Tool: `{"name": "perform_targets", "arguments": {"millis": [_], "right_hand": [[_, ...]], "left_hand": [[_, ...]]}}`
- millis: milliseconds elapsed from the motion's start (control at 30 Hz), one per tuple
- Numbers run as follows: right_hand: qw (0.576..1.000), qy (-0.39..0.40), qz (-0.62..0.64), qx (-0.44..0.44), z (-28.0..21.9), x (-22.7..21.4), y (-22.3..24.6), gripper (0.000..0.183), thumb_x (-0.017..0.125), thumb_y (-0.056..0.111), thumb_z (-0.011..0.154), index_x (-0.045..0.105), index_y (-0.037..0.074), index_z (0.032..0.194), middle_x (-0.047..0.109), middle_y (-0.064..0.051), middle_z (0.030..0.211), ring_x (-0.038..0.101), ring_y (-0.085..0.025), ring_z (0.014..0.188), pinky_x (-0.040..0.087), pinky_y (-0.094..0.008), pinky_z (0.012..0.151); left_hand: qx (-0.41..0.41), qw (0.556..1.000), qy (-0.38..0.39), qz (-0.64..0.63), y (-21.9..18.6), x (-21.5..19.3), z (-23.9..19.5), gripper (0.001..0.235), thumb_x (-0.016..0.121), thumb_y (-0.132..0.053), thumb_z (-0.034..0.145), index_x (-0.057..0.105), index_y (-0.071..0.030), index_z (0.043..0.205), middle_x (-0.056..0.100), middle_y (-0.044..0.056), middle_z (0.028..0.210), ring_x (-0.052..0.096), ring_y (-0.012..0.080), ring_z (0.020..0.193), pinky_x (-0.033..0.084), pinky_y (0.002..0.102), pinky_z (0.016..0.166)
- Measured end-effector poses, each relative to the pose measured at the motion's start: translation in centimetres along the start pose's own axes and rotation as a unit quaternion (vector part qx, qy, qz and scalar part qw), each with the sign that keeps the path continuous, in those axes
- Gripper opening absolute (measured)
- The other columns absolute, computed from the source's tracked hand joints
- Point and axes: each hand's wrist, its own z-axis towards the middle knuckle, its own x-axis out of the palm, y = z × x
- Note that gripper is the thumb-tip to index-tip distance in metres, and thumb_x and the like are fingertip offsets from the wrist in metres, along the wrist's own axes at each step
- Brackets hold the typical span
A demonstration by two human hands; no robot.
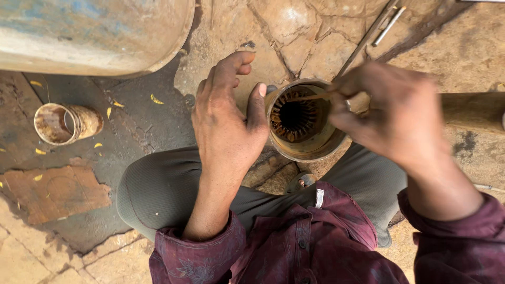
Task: The person clears debris from a motor housing using a rod and then inserts insulation or wiring into the stator slots by hand.
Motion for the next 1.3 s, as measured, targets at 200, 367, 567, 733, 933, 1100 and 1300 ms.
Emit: {"name": "perform_targets", "arguments": {"millis": [200,367,567,733,933,1100,1300], "right_hand": [[1.000,0.004,0.021,0.018,0.5,3.6,0.0,0.013,0.079,0.002,0.093,0.066,0.002,0.093,0.073,-0.008,0.089,0.072,-0.015,0.076,0.058,-0.027,0.063],[0.998,0.006,0.037,0.041,2.3,2.4,1.9,0.016,0.082,0.003,0.087,0.067,0.002,0.092,0.073,-0.010,0.087,0.072,-0.020,0.077,0.058,-0.033,0.064],[0.998,-0.004,0.037,0.047,2.1,2.4,2.0,0.020,0.084,0.003,0.088,0.064,0.002,0.092,0.072,-0.011,0.088,0.073,-0.022,0.080,0.058,-0.033,0.066],[0.997,0.010,0.048,0.054,1.1,4.5,1.0,0.022,0.084,0.005,0.081,0.064,0.000,0.089,0.070,-0.013,0.083,0.072,-0.024,0.075,0.058,-0.036,0.062],[0.990,0.131,0.053,0.029,3.0,5.1,2.7,0.018,0.081,0.006,0.079,0.066,0.002,0.087,0.068,-0.011,0.076,0.068,-0.023,0.068,0.058,-0.036,0.061],[0.999,-0.009,0.037,0.029,1.3,1.4,1.6,0.007,0.074,0.000,0.088,0.068,0.000,0.087,0.071,-0.009,0.076,0.060,-0.013,0.053,0.045,-0.028,0.047],[0.998,-0.012,0.002,0.059,-0.9,2.5,-0.4,0.014,0.080,0.003,0.093,0.067,0.002,0.088,0.070,-0.007,0.081,0.066,-0.013,0.066,0.052,-0.028,0.057]], "left_hand": [[0.020,1.000,-0.006,-0.001,0.0,0.0,0.0,0.042,0.075,-0.004,0.092,0.060,-0.007,0.131,0.071,0.008,0.118,0.069,0.0275,0.107,0.055,0.041,0.093],[0.020,1.000,-0.010,0.000,0.0,-0.1,-0.2,0.042,0.076,-0.005,0.092,0.060,-0.007,0.131,0.070,0.008,0.118,0.070,0.0277,0.108,0.055,0.041,0.094],[0.018,1.000,-0.010,0.006,0.1,-0.2,-0.3,0.042,0.075,-0.005,0.093,0.060,-0.007,0.132,0.070,0.009,0.119,0.069,0.0286,0.108,0.055,0.041,0.094],[0.021,1.000,-0.011,0.003,0.1,-0.2,-0.4,0.042,0.075,-0.006,0.093,0.059,-0.007,0.132,0.070,0.009,0.119,0.070,0.0287,0.109,0.055,0.042,0.095],[0.026,1.000,-0.010,0.005,0.1,0.2,-0.5,0.041,0.075,-0.008,0.094,0.060,-0.008,0.132,0.070,0.008,0.119,0.069,0.0289,0.110,0.055,0.042,0.096],[0.037,0.999,-0.017,0.009,0.4,0.0,-0.6,0.042,0.074,-0.008,0.094,0.059,-0.008,0.134,0.069,0.007,0.117,0.069,0.0267,0.111,0.053,0.044,0.100],[0.024,1.000,-0.011,0.009,0.0,0.0,-0.7,0.042,0.074,-0.010,0.095,0.059,-0.009,0.134,0.069,0.007,0.119,0.068,0.0270,0.111,0.053,0.043,0.096]]}}
